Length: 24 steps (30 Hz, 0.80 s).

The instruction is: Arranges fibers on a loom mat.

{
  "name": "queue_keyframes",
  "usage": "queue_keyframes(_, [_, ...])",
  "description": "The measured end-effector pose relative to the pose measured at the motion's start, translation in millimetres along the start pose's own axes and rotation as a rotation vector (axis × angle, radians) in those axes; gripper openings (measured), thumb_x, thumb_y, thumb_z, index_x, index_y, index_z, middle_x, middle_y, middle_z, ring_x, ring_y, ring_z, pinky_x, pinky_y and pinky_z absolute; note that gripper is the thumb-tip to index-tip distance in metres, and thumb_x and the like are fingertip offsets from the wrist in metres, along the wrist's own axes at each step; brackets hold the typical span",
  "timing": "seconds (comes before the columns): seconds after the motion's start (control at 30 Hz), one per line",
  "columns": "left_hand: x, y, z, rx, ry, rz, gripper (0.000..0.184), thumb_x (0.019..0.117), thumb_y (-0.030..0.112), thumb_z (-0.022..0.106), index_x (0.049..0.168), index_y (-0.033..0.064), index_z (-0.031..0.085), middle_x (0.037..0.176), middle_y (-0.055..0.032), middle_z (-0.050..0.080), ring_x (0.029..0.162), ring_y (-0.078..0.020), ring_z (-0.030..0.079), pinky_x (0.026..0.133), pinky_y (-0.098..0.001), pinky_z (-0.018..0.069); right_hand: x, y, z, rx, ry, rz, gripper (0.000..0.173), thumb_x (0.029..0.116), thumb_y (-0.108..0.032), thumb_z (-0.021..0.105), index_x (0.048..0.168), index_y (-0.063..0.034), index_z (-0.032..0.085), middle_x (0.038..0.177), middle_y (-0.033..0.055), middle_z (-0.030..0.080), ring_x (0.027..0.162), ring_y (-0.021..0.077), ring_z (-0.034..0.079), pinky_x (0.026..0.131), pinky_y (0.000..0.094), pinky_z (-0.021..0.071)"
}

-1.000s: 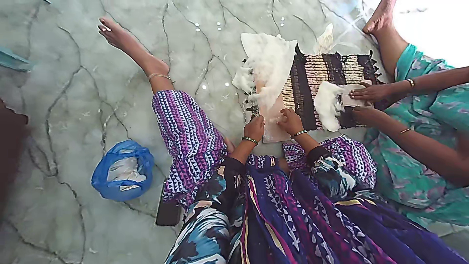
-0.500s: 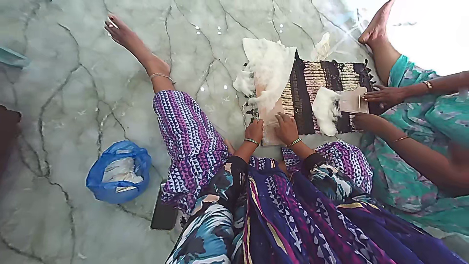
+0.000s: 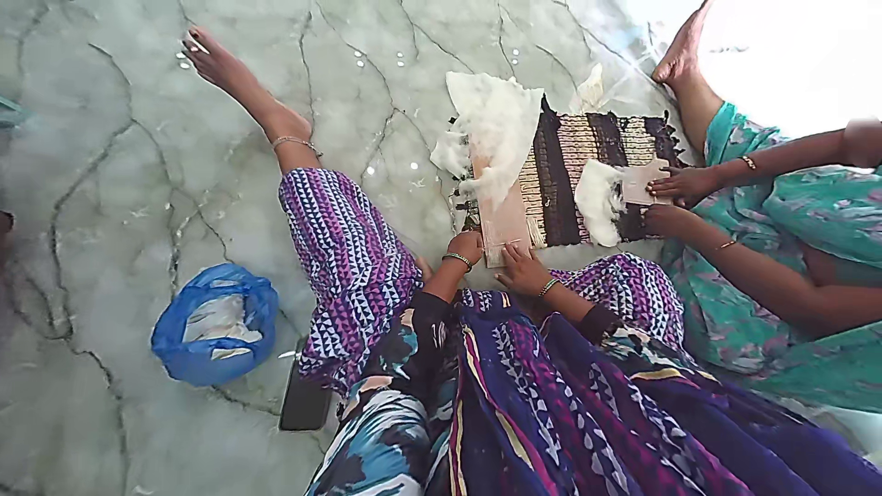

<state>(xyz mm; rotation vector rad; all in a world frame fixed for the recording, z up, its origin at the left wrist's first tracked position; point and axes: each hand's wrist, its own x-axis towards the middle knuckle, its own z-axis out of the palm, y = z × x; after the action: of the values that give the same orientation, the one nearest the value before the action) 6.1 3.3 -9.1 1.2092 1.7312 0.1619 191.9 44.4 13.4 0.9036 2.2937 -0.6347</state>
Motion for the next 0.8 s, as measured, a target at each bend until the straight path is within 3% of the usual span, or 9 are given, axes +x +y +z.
queue_keyframes(0.07, [-4, 2, 1, -0.005, 0.052, -0.007, 0.026, 0.1027, 0.013, 0.057, 0.120, -0.0037, 0.068, 0.127, -0.0250, 0.066, 0.126, -0.0404, 0.059, 0.108, -0.0592, 0.0433, -7, -3, -14, 0.085, 0.126, 0.007, 0.056, 0.1076, -0.035, 0.045, 0.150, 0.0015, 0.049, 0.155, 0.0215, 0.049, 0.150, 0.0342, 0.040, 0.126, 0.0620, 0.0099])
queue_keyframes(0.1, [-6, 4, 2, -0.021, 0.095, -0.016, 0.026, 0.1027, 0.012, 0.057, 0.120, -0.0032, 0.068, 0.126, -0.0246, 0.066, 0.125, -0.0405, 0.060, 0.107, -0.0597, 0.0441, -4, 0, -15, 0.111, 0.237, 0.001, 0.051, 0.1070, -0.030, 0.045, 0.146, 0.0026, 0.052, 0.151, 0.0224, 0.053, 0.147, 0.0350, 0.044, 0.126, 0.0616, 0.0120])
queue_keyframes(0.2, [-10, 6, 0, -0.058, 0.199, -0.032, 0.025, 0.1037, 0.012, 0.055, 0.120, -0.0032, 0.068, 0.125, -0.0247, 0.066, 0.124, -0.0407, 0.061, 0.105, -0.0599, 0.0453, 18, 5, -13, 0.082, 0.398, -0.030, 0.060, 0.1086, -0.034, 0.043, 0.155, 0.0035, 0.038, 0.165, 0.0209, 0.033, 0.156, 0.0330, 0.028, 0.126, 0.0576, 0.0146])
queue_keyframes(0.3, [-6, 5, -1, -0.012, 0.214, -0.043, 0.029, 0.1054, 0.013, 0.051, 0.125, -0.0015, 0.066, 0.131, -0.0229, 0.064, 0.128, -0.0378, 0.059, 0.108, -0.0572, 0.0445, 42, 5, -11, 0.000, 0.316, -0.032, 0.076, 0.1077, -0.048, 0.041, 0.162, 0.0013, 0.023, 0.171, 0.0211, 0.016, 0.159, 0.0339, 0.016, 0.127, 0.0575, 0.0134])
queue_keyframes(0.47, [-3, 0, 3, -0.007, 0.185, -0.049, 0.028, 0.1035, 0.013, 0.053, 0.124, -0.0006, 0.067, 0.129, -0.0224, 0.065, 0.126, -0.0390, 0.060, 0.106, -0.0594, 0.0457, 58, 9, 19, -0.047, 0.326, -0.016, 0.097, 0.0982, -0.071, 0.036, 0.162, 0.0015, 0.022, 0.169, 0.0263, 0.019, 0.157, 0.0389, 0.020, 0.125, 0.0572, 0.0184])
queue_keyframes(0.63, [-4, 0, 0, 0.022, 0.078, 0.027, 0.025, 0.1011, 0.012, 0.058, 0.120, -0.0009, 0.069, 0.125, -0.0232, 0.067, 0.124, -0.0405, 0.060, 0.106, -0.0617, 0.0444, 9, 3, 2, -0.033, 0.031, 0.022, 0.091, 0.1027, -0.063, 0.042, 0.165, -0.0027, 0.014, 0.172, 0.0205, 0.008, 0.160, 0.0376, 0.009, 0.125, 0.0635, 0.0091])
queue_keyframes(0.7, [-3, 0, 2, 0.045, 0.052, 0.024, 0.027, 0.1010, 0.011, 0.057, 0.123, -0.0006, 0.068, 0.129, -0.0230, 0.066, 0.127, -0.0399, 0.059, 0.108, -0.0609, 0.0431, -2, -1, -6, -0.011, 0.011, 0.028, 0.080, 0.1042, -0.057, 0.045, 0.162, -0.0033, 0.028, 0.170, 0.0183, 0.022, 0.158, 0.0349, 0.019, 0.125, 0.0645, 0.0075])
queue_keyframes(0.77, [-3, 2, 3, 0.051, 0.072, 0.014, 0.027, 0.1007, 0.009, 0.057, 0.123, -0.0010, 0.068, 0.129, -0.0237, 0.065, 0.127, -0.0406, 0.059, 0.107, -0.0612, 0.0437, -2, 0, -10, 0.045, 0.172, 0.014, 0.060, 0.1064, -0.043, 0.045, 0.148, -0.0008, 0.051, 0.155, 0.0188, 0.050, 0.150, 0.0334, 0.040, 0.125, 0.0626, 0.0102])
queue_keyframes(0.8, [-5, 3, 3, 0.050, 0.084, 0.002, 0.027, 0.1004, 0.009, 0.056, 0.123, -0.0009, 0.068, 0.129, -0.0235, 0.065, 0.127, -0.0404, 0.059, 0.106, -0.0610, 0.0442, 2, 1, -9, 0.058, 0.248, 0.000, 0.056, 0.1069, -0.038, 0.045, 0.148, 0.0002, 0.052, 0.154, 0.0194, 0.051, 0.149, 0.0337, 0.041, 0.126, 0.0613, 0.0113])
